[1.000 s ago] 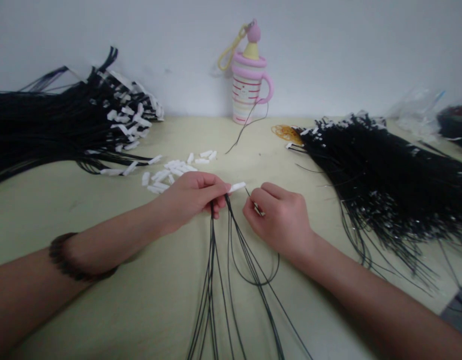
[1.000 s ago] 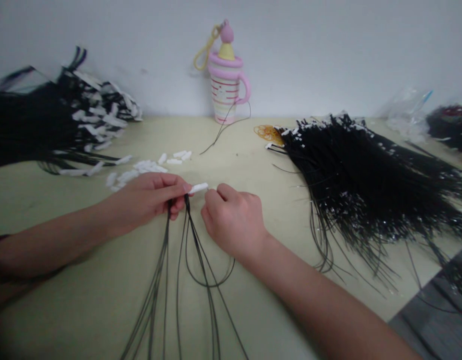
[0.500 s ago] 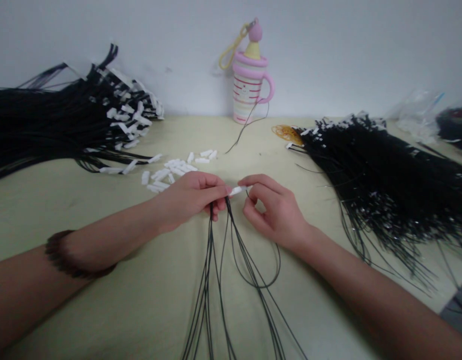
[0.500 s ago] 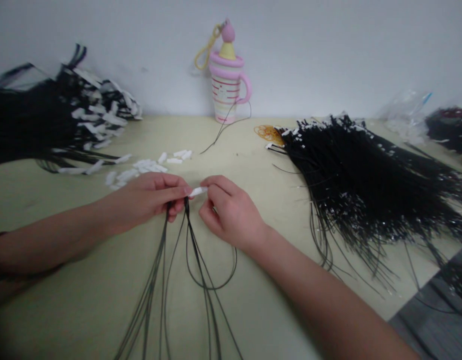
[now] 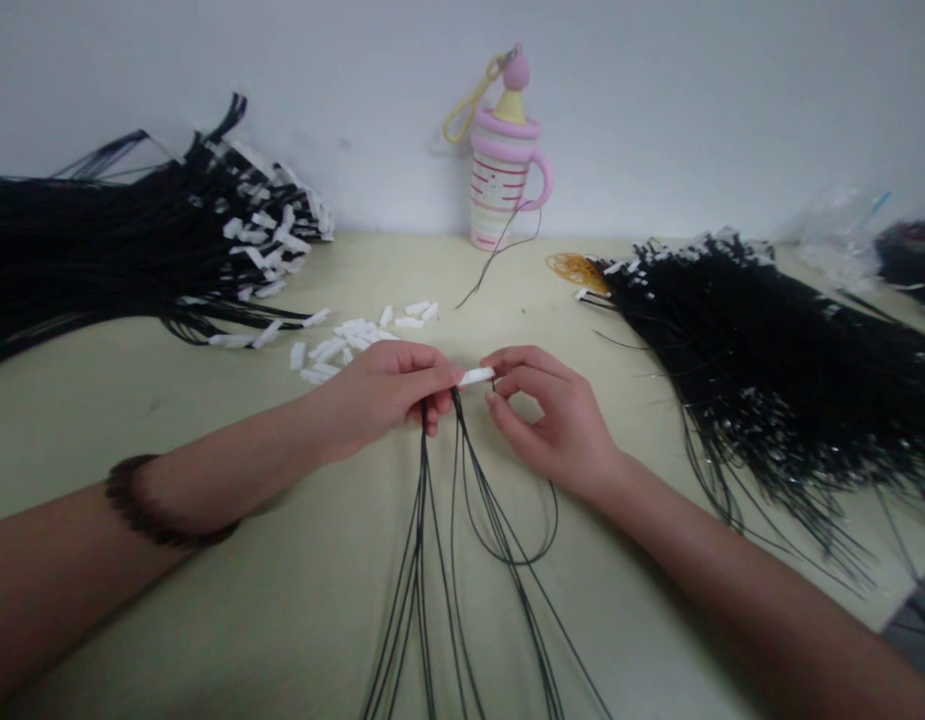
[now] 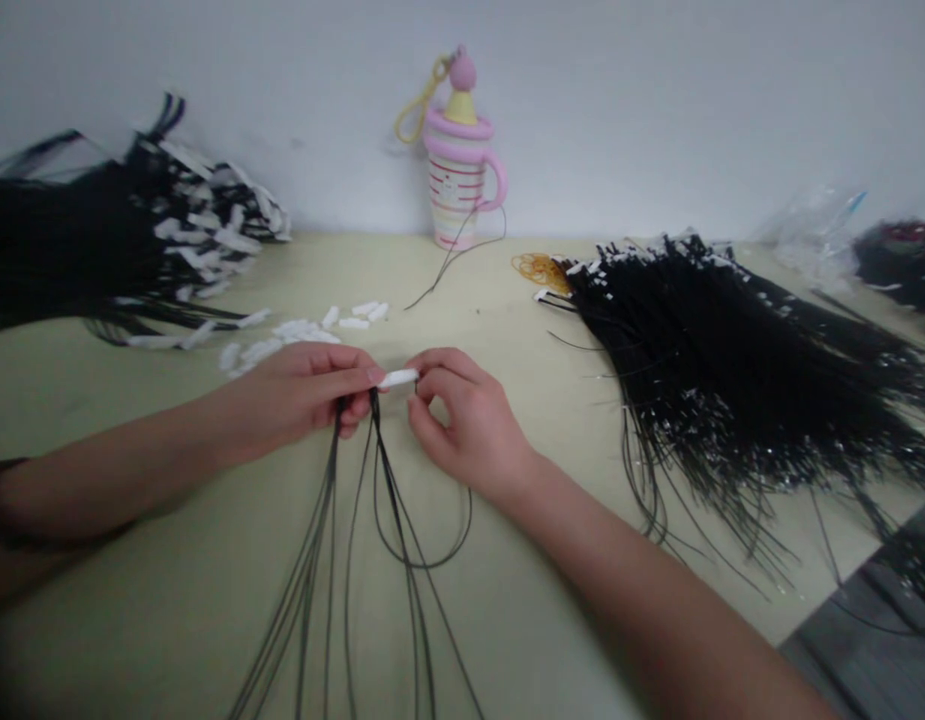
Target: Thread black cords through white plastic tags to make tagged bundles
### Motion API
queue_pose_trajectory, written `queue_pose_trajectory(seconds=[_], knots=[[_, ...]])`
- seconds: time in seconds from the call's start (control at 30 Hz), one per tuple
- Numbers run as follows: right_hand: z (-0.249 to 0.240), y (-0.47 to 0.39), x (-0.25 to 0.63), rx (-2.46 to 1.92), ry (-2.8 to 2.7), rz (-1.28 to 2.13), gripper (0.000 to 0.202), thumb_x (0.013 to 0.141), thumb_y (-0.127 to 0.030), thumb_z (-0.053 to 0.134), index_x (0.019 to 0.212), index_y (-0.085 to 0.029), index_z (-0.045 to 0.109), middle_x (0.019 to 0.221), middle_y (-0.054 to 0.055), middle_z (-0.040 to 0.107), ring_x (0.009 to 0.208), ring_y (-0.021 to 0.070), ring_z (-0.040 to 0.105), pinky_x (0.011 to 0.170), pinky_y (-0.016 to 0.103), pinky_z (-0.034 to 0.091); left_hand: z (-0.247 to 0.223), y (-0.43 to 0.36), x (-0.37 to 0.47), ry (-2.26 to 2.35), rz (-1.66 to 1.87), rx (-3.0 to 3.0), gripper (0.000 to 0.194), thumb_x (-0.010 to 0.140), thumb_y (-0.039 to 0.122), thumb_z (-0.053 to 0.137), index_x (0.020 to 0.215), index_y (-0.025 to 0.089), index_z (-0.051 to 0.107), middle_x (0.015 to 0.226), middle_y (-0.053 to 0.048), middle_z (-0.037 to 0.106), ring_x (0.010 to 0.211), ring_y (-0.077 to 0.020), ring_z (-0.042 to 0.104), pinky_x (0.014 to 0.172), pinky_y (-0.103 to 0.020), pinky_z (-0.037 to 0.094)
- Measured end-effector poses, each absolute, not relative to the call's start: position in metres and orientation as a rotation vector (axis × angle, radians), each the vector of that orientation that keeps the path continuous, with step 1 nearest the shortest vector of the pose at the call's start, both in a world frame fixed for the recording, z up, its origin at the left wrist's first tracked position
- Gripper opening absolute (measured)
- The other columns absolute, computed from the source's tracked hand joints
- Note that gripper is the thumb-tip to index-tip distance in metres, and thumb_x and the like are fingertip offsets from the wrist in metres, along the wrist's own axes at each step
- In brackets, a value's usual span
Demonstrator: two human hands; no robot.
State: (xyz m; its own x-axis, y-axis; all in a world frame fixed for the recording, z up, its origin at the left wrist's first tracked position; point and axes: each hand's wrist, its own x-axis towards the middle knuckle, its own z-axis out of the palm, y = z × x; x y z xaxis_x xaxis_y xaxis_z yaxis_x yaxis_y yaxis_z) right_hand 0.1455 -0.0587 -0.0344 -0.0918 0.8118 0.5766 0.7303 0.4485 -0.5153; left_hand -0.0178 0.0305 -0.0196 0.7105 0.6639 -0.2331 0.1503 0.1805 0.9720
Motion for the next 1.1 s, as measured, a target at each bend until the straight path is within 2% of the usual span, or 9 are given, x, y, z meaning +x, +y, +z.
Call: queue_pose_trajectory(seconds=[0.13, 0.3, 0.43, 0.53, 0.6, 0.67, 0.73, 0.83, 1.1], knots=[[-0.031, -0.056, 0.16, -1.434, -1.771, 0.593, 0.013, 0.076, -0.025, 0.06, 0.077, -0.015, 0.067, 0.079, 0.004, 0.058, 0.067, 0.0108, 0.053, 0.058, 0.023, 0.044, -0.011, 0.037, -0.023, 0.706, 0.503, 1.37, 0.015, 0.075, 0.023, 0.06, 0.063, 0.015, 0.059, 0.05, 0.001, 0.052, 0.045, -0.0074, 0.047, 0.044, -0.019, 0.039], [-0.024, -0.054, 0.172, -1.314, -1.651, 1.221, 0.02, 0.082, -0.029, 0.053, 0.088, -0.012, 0.063, 0.065, 0.0, 0.06, 0.051, 0.0057, 0.048, 0.048, 0.018, 0.039, 0.02, 0.031, -0.034, 0.541, 0.583, 1.566, 0.014, 0.074, 0.026, 0.061, 0.064, 0.018, 0.062, 0.045, 0.002, 0.053, 0.04, -0.0084, 0.047, 0.042, -0.02, 0.036], [-0.03, -0.05, 0.172, -1.269, -1.552, 0.989, 0.019, 0.08, -0.017, 0.049, 0.096, -0.013, 0.057, 0.094, 0.008, 0.064, 0.076, 0.0101, 0.06, 0.062, 0.022, 0.048, 0.033, 0.017, -0.035, 0.526, 0.479, 1.926, 0.014, 0.075, 0.027, 0.06, 0.063, 0.019, 0.062, 0.047, 0.001, 0.058, 0.042, -0.0082, 0.047, 0.041, -0.018, 0.033], [-0.039, -0.048, 0.175, -1.328, -1.674, 0.689, 0.045, 0.074, -0.006, 0.043, 0.117, -0.015, 0.049, 0.123, 0.013, 0.053, 0.109, 0.0169, 0.053, 0.087, 0.033, 0.046, 0.021, 0.013, -0.029, 0.618, 0.367, 1.994, 0.016, 0.076, 0.028, 0.058, 0.063, 0.019, 0.061, 0.049, 0.001, 0.059, 0.041, -0.0077, 0.045, 0.039, -0.018, 0.029], [-0.043, -0.048, 0.176, -1.439, -1.773, 0.402, 0.057, 0.069, -0.001, 0.04, 0.124, -0.015, 0.044, 0.129, 0.014, 0.048, 0.116, 0.0195, 0.048, 0.092, 0.037, 0.042, 0.007, 0.017, -0.025, 0.68, 0.339, 1.939, 0.015, 0.076, 0.028, 0.057, 0.064, 0.018, 0.06, 0.049, 0.001, 0.059, 0.042, -0.0077, 0.046, 0.04, -0.017, 0.03], [-0.04, -0.051, 0.172, -1.503, -1.777, 0.132, 0.054, 0.067, -0.001, 0.041, 0.12, -0.013, 0.047, 0.12, 0.014, 0.053, 0.107, 0.0197, 0.052, 0.087, 0.035, 0.044, -0.005, 0.022, -0.021, 0.712, 0.347, 1.85, 0.015, 0.076, 0.026, 0.056, 0.063, 0.018, 0.06, 0.05, 0.001, 0.059, 0.044, -0.0077, 0.048, 0.043, -0.017, 0.033], [-0.033, -0.057, 0.162, -1.506, -1.738, 0.029, 0.036, 0.069, -0.006, 0.046, 0.104, -0.013, 0.054, 0.095, 0.009, 0.061, 0.082, 0.0153, 0.057, 0.073, 0.028, 0.046, -0.013, 0.026, -0.019, 0.724, 0.366, 1.785, 0.016, 0.076, 0.025, 0.056, 0.063, 0.017, 0.06, 0.05, 0.001, 0.06, 0.045, -0.0075, 0.05, 0.045, -0.017, 0.035], [-0.023, -0.069, 0.141, -1.496, -1.774, 0.242, 0.005, 0.074, -0.014, 0.051, 0.074, -0.015, 0.056, 0.061, -0.003, 0.054, 0.053, 0.0065, 0.047, 0.054, 0.018, 0.039, -0.018, 0.03, -0.018, 0.729, 0.411, 1.743, 0.018, 0.077, 0.026, 0.056, 0.062, 0.017, 0.058, 0.05, 0.003, 0.058, 0.046, -0.0069, 0.05, 0.047, -0.017, 0.037], [-0.032, -0.071, 0.125, -1.497, -1.715, 0.728, 0.019, 0.083, -0.026, 0.049, 0.071, -0.014, 0.058, 0.056, -0.005, 0.046, 0.05, 0.0039, 0.036, 0.046, 0.017, 0.028, -0.021, 0.031, -0.018, 0.71, 0.443, 1.707, 0.017, 0.078, 0.024, 0.055, 0.064, 0.015, 0.056, 0.05, 0.005, 0.057, 0.048, -0.0059, 0.05, 0.05, -0.017, 0.038]])
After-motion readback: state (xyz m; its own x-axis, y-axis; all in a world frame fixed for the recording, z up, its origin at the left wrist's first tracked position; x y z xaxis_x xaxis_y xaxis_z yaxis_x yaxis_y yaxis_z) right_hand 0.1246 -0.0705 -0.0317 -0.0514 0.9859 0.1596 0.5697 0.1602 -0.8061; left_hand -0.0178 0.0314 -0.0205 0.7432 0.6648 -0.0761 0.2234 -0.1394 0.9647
